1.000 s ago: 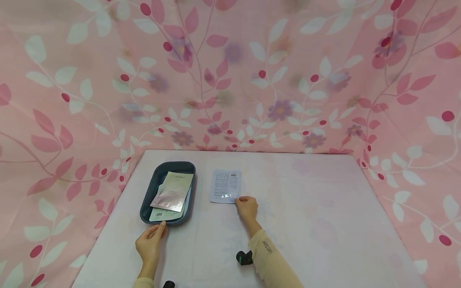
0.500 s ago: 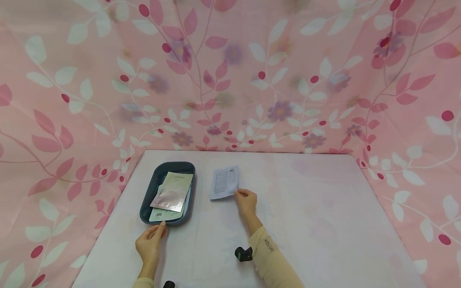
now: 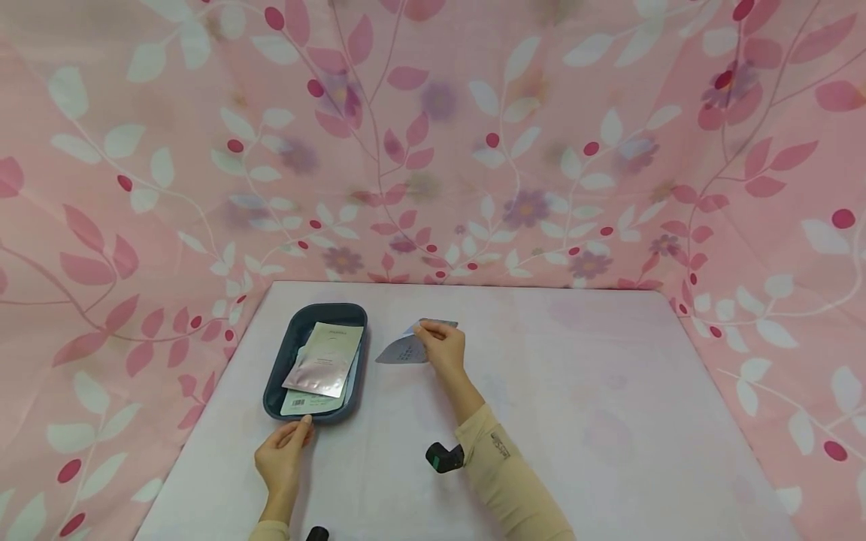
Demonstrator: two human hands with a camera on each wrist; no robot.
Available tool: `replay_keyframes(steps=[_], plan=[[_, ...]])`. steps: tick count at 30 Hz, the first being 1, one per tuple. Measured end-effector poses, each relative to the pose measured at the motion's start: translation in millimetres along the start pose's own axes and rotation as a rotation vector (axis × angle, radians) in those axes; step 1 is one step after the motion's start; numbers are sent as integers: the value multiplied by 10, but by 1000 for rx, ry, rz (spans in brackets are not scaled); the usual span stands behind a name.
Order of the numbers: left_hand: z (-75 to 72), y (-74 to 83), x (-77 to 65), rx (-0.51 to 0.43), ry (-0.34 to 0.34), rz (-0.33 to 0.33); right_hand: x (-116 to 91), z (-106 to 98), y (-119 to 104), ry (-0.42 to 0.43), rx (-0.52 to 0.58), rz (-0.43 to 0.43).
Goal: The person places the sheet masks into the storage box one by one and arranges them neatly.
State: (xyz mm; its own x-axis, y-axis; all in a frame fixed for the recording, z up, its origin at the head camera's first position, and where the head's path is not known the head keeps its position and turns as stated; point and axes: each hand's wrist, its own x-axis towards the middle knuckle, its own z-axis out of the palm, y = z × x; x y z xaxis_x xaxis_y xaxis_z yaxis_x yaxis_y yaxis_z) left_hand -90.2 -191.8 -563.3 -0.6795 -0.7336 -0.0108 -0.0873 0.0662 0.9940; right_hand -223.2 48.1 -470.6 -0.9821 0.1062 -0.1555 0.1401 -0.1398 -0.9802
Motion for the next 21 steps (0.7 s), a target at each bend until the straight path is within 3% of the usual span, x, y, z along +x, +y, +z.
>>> replay_keyframes(steps=[9, 21], plan=[[-3, 8, 2, 16, -9, -10, -146, 306, -274, -127, 141, -50], [-7, -26, 19, -4, -11, 0, -265, 773, -390, -236, 87, -115]])
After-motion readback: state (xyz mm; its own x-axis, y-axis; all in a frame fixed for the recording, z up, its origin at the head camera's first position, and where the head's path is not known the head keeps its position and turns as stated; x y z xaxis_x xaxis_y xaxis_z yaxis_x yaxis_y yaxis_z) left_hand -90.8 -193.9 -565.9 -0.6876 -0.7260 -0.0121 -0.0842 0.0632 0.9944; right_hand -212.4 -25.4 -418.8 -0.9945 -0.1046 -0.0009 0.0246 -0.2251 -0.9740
